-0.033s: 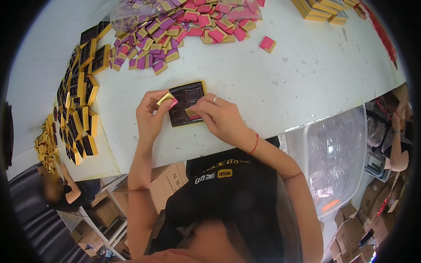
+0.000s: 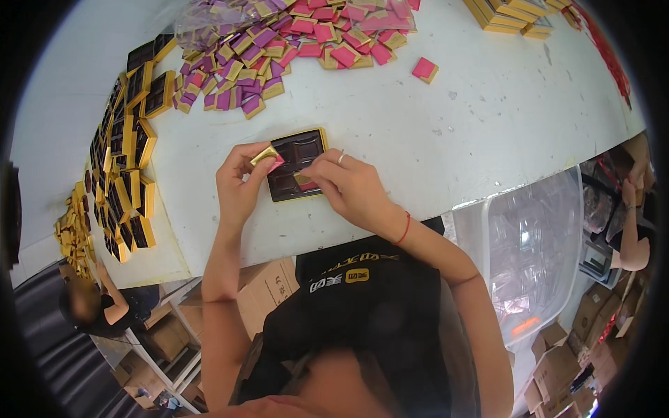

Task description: The person places small rectangular makeup blocks into a four-compartment compact palette, one by one, using both hands. They repeatedly pick up blocks from a pile on the table, insert them into the palette, and set the filled compact aside before starting a new one.

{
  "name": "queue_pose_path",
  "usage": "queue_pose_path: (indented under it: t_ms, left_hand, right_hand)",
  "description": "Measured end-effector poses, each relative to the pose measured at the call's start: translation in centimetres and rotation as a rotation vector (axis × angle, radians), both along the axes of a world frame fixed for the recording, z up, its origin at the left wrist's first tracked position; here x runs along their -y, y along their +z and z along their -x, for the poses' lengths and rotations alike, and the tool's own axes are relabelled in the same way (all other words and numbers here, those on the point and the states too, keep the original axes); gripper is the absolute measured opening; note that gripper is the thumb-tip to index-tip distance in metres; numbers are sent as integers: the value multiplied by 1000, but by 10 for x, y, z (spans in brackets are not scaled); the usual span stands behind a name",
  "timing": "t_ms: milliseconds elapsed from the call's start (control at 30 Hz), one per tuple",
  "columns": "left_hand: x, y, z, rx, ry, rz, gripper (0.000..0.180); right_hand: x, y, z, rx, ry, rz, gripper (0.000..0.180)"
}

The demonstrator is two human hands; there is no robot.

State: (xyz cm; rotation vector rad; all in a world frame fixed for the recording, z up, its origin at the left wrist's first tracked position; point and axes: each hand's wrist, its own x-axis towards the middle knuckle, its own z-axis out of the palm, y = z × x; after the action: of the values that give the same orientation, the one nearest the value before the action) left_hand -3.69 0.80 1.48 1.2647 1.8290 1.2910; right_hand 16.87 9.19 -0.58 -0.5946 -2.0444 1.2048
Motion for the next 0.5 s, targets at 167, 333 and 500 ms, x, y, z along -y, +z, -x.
queue_pose_path:
  t_ms: [167, 333, 500]
  left_hand:
    - [-8, -6, -4, -307, -47, -45, 24]
    - [6, -12, -9, -817, -101, -136, 36]
    - [36, 4, -29, -986, -196, 16, 64]
  right_hand:
    - [-3, 2, -12, 110, 57, -210, 32]
    - [0, -7, -27, 202, 105, -434, 49]
    - [1, -5, -33, 232, 116, -589, 43]
